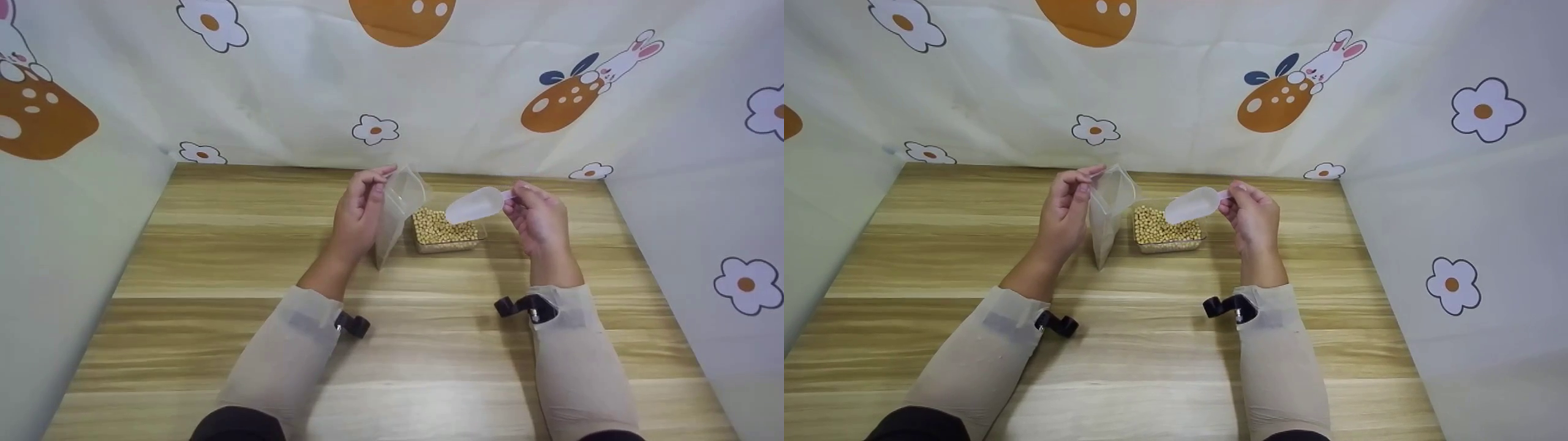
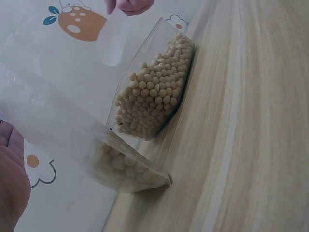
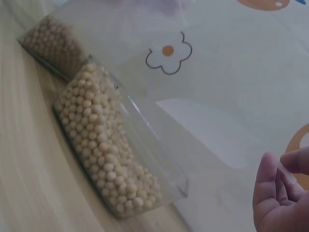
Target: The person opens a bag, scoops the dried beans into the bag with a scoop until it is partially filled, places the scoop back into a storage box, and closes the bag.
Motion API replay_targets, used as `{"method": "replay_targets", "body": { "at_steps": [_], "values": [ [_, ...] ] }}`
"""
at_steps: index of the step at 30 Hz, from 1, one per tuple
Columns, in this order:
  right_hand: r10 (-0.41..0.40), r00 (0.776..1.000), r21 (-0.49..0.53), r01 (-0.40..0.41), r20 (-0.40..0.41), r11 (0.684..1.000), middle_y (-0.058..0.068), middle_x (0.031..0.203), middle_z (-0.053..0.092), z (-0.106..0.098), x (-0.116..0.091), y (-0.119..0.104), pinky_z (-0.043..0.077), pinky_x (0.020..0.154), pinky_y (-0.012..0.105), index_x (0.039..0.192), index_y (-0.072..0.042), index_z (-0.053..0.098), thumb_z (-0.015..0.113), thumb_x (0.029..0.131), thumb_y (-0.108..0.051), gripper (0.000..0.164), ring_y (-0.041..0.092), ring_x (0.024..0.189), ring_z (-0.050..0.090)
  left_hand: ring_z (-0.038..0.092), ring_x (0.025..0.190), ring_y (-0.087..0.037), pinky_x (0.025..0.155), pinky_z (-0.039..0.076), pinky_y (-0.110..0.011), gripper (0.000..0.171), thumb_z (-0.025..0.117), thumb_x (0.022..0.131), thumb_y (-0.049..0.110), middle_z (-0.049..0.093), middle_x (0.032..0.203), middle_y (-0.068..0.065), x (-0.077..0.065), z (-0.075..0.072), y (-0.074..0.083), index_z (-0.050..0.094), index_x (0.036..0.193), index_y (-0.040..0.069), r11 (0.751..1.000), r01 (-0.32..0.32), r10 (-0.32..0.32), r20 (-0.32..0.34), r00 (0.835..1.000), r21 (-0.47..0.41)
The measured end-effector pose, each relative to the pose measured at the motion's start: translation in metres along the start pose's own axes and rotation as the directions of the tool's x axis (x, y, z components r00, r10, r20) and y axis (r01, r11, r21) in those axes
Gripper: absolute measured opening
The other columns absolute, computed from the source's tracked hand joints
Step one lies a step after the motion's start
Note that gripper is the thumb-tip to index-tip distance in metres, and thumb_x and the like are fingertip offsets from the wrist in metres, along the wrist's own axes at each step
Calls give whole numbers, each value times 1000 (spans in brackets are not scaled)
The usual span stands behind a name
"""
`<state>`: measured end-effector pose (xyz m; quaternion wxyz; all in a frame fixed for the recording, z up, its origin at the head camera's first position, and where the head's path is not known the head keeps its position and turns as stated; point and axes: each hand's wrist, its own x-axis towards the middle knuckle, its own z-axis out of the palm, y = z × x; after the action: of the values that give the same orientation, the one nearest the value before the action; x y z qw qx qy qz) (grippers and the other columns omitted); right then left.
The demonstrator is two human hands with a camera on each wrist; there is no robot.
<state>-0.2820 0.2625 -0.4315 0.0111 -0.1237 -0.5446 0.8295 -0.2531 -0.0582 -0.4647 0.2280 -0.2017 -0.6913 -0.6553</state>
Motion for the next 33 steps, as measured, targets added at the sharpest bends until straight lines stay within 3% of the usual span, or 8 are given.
{"method": "replay_targets", "body": {
  "at_steps": [10, 16, 24, 28, 33],
  "values": [
    [6, 999, -97, -10, -33, 995, 4, 79, 73, -2, 6, 14, 63, 68, 20, 92, -7, 75, 65, 104, -2, 16, 12, 68, 68, 61, 141, -16, 122, 47, -37, 19, 48, 115, 18, 69, 146, -4, 0, 0, 1, 58, 119, 3, 1000, 12, -12, -5, 1000, -8],
    [-25, 997, -167, 13, -69, 986, 5, 82, 72, 0, 6, 18, 64, 70, 22, 101, -4, 74, 67, 103, -3, 8, 13, 69, 68, 61, 142, -17, 123, 47, -36, 16, 48, 114, 15, 69, 146, -7, 0, 0, 2, 57, 118, 2, 1000, 0, 0, 0, 1000, 5],
    [-124, 990, -340, 96, -61, 935, 2, 79, 74, 10, 2, 24, 64, 67, 21, 109, 4, 71, 68, 102, -5, 11, 9, 65, 70, 61, 142, -15, 123, 47, -35, 16, 48, 114, 15, 69, 147, -5, 0, 0, 2, 58, 118, 3, 1000, 17, -17, 3, 1000, 18],
    [-141, 989, -393, 111, -47, 913, 1, 80, 73, 13, 1, 28, 65, 68, 23, 110, 5, 71, 69, 102, -5, 14, 9, 66, 71, 61, 142, -15, 123, 47, -35, 17, 47, 115, 17, 69, 147, -4, 0, 0, 2, 58, 119, 3, 999, 24, -24, 4, 1000, 27],
    [-150, 988, -491, 114, -33, 863, 0, 84, 73, 15, 1, 35, 66, 71, 24, 115, 9, 71, 68, 103, -8, 21, 8, 68, 72, 61, 141, -14, 123, 47, -35, 16, 48, 114, 16, 69, 146, -5, 0, 0, 2, 58, 119, 4, 999, 21, -21, -1, 1000, 27]
  ]
}}
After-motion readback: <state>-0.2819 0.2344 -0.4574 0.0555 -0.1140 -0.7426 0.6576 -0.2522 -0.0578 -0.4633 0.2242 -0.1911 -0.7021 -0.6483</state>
